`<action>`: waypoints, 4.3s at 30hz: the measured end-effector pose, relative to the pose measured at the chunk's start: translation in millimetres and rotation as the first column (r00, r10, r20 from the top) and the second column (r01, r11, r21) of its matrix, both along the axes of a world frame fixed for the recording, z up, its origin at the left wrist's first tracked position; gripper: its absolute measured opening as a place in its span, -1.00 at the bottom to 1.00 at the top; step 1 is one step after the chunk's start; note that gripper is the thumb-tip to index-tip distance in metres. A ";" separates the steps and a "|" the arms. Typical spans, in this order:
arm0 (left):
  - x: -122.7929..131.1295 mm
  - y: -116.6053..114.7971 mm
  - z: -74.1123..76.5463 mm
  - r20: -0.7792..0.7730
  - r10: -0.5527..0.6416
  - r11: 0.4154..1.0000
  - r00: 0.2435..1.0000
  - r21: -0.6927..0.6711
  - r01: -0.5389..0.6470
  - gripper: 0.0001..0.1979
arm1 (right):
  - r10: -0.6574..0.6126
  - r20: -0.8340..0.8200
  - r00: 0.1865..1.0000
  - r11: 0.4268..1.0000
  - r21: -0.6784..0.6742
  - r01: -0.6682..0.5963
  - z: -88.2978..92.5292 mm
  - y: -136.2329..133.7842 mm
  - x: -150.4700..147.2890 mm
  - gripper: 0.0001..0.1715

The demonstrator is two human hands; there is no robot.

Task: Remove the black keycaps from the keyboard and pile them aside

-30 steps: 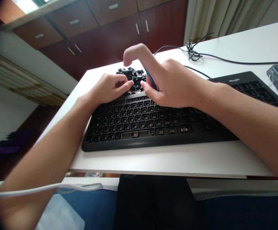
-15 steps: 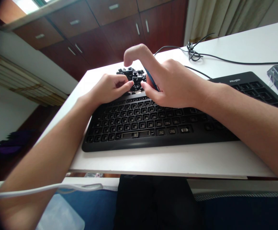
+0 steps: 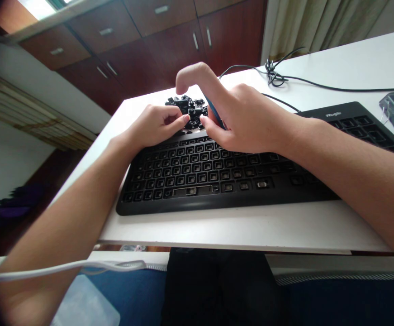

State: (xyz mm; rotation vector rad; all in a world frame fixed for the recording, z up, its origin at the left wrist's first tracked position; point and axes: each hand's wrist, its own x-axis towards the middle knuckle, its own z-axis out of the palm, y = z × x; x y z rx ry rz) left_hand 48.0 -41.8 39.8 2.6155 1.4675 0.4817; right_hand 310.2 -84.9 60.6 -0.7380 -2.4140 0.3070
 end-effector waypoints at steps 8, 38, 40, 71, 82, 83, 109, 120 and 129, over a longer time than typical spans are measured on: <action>-0.5 0.6 -1.3 0.021 -0.005 1.000 1.000 0.005 0.004 -0.63 | -0.034 0.049 0.998 0.999 -0.009 0.035 2.8 -1.2 -0.5 -0.42; -2.3 3.4 -3.2 0.008 -0.022 0.999 1.000 0.035 0.021 -0.62 | -0.013 0.030 0.999 1.000 0.003 0.013 -0.5 1.1 0.8 -0.43; -2.4 3.5 -3.4 0.008 -0.023 0.999 1.000 0.033 0.023 -0.62 | -0.017 0.029 0.999 1.000 -0.008 0.017 0.1 0.9 0.7 -0.42; -1.1 2.0 0.0 -0.019 -0.011 1.000 1.000 0.015 0.011 -0.63 | -0.006 0.038 0.999 1.000 -0.007 0.007 0.3 0.7 1.0 -0.41; -1.6 2.3 -2.1 0.006 -0.016 1.000 1.000 0.024 0.016 -0.61 | -0.011 0.039 0.999 1.000 -0.003 0.011 0.9 0.9 1.1 -0.42; -1.7 2.4 -2.1 0.004 -0.016 1.000 1.000 0.024 0.016 -0.61 | -0.015 0.043 0.999 1.000 -0.001 0.015 1.0 0.8 1.0 -0.42; -3.5 4.2 -3.5 0.008 -0.028 0.999 1.000 0.033 0.028 -0.62 | -0.041 0.038 0.998 0.999 -0.030 0.042 3.0 -0.5 -0.3 -0.45; -3.0 4.1 -3.8 0.018 -0.025 0.999 1.000 0.026 0.024 -0.62 | -0.013 0.025 1.000 1.000 -0.003 0.013 -0.5 2.0 0.9 -0.41; -1.6 2.9 -2.9 0.031 -0.024 0.999 0.999 0.022 0.023 -0.64 | -0.025 0.051 0.998 1.000 -0.005 0.025 1.6 0.5 0.3 -0.43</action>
